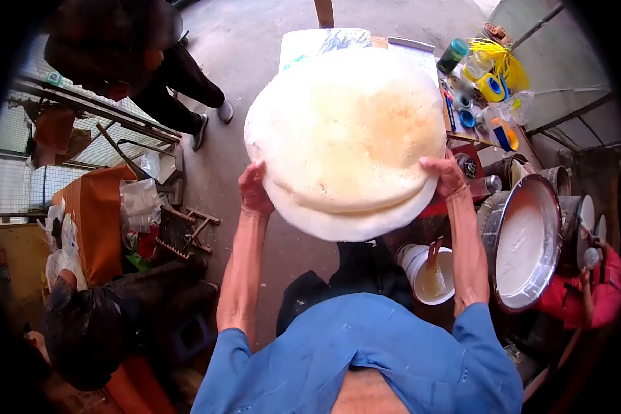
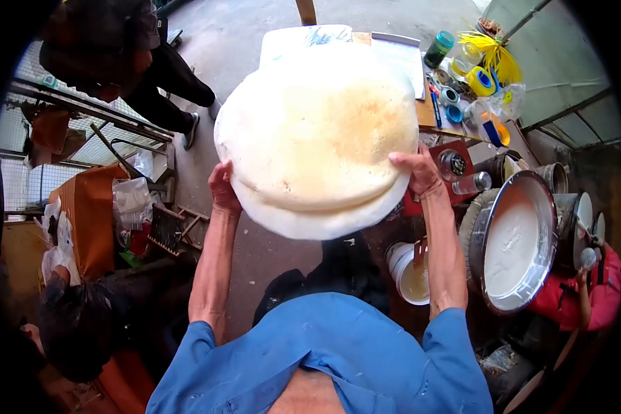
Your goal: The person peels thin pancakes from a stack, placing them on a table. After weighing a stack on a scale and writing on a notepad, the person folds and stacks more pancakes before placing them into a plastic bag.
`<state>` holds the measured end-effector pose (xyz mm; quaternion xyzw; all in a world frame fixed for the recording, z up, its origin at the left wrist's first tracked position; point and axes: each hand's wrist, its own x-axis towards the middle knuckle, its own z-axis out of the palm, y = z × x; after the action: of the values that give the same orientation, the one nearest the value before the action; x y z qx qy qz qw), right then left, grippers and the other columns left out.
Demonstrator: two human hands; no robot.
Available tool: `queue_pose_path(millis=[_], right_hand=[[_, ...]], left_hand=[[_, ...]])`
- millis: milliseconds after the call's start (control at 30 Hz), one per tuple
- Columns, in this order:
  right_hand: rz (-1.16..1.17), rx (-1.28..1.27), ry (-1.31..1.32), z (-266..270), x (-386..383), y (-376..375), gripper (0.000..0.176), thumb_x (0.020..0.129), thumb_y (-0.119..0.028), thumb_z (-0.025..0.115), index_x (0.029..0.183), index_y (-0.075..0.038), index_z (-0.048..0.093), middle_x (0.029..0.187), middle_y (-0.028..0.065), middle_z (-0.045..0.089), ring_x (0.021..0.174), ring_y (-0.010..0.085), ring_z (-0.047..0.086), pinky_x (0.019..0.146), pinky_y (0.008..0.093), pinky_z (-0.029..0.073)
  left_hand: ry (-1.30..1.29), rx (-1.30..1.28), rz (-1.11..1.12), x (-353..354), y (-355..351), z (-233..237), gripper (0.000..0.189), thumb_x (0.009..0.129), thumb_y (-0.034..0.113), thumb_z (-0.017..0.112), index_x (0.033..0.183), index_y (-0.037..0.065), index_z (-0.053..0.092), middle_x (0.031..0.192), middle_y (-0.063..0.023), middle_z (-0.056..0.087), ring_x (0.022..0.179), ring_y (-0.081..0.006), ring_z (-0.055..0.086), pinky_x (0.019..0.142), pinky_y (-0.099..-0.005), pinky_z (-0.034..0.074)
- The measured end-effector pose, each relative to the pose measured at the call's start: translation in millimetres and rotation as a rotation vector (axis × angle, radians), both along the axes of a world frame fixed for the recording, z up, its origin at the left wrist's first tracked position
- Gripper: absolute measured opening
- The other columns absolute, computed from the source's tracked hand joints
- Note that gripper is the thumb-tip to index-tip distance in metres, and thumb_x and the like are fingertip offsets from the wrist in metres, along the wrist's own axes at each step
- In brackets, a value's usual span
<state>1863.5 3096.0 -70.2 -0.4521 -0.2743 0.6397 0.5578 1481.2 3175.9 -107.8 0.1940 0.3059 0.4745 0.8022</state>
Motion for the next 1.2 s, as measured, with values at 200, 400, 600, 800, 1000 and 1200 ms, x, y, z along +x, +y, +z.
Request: queue_pose_path(millis=[200,400,600,800,1000,1200], right_hand=[[0.056,-0.058,-0.079,-25.2,48.3,184.3,0.066,0.064,-0.010,0.077,0.123,0.006,0.050,0.109,0.0169,0.063,0.097,0.0271,0.065,0.090,0.0379,0.054],[0.212,-0.219,-0.525,-58.7,61.2,247.3,0.068,0.070,-0.011,0.077,0.127,0.009,0.048,0.112,0.0185,0.063,0.101,0.0225,0.062,0.087,0.0333,0.051],[-0.191,-0.221,-0.880,-82.7,93.7,269.1,0.051,0.074,-0.034,0.075,0.110,0.001,0.066,0.090,0.0144,0.070,0.084,0.0192,0.067,0.074,0.0299,0.053],[-0.264,-0.258,-0.923,-75.3,79.2,288.3,0.022,0.077,-0.019,0.075,0.086,0.000,0.070,0.075,0.0027,0.066,0.065,0.0087,0.058,0.060,0.0235,0.047],[-0.098,-0.340,-1.005,-69.4,53.8,224.6,0.023,0.071,-0.020,0.073,0.083,0.000,0.072,0.070,0.0051,0.069,0.064,0.0110,0.062,0.062,0.0250,0.049],[-0.656,-0.192,-0.936,-71.0,75.1,177.9,0.029,0.086,-0.022,0.070,0.102,0.002,0.065,0.083,0.0009,0.063,0.076,0.0091,0.056,0.069,0.0240,0.047]], left_hand=[[0.026,-0.086,0.030,29.2,170.4,-12.2,0.057,0.075,0.031,0.061,0.123,0.001,0.056,0.118,-0.0134,0.062,0.108,-0.0295,0.059,0.098,-0.0423,0.045],[0.250,-0.256,0.141,4.4,225.7,-75.8,0.061,0.081,0.037,0.059,0.128,0.000,0.049,0.120,-0.0159,0.059,0.115,-0.0312,0.054,0.100,-0.0451,0.042],[0.652,-0.417,0.222,-50.1,117.4,-95.2,0.043,0.091,0.039,0.053,0.117,0.004,0.054,0.117,-0.0147,0.057,0.112,-0.0287,0.054,0.098,-0.0453,0.042],[0.777,-0.783,-0.014,-87.1,1.0,-125.4,0.060,0.084,0.041,0.065,0.124,-0.001,0.050,0.124,-0.0227,0.053,0.114,-0.0333,0.054,0.095,-0.0434,0.046],[0.778,-0.799,0.021,-117.2,10.2,-124.7,0.064,0.084,0.037,0.066,0.129,-0.003,0.046,0.129,-0.0261,0.050,0.117,-0.0360,0.053,0.096,-0.0433,0.047],[0.743,-0.685,0.020,-137.7,63.6,-127.5,0.048,0.087,0.033,0.063,0.120,0.001,0.052,0.117,-0.0215,0.057,0.107,-0.0326,0.058,0.090,-0.0421,0.050]])
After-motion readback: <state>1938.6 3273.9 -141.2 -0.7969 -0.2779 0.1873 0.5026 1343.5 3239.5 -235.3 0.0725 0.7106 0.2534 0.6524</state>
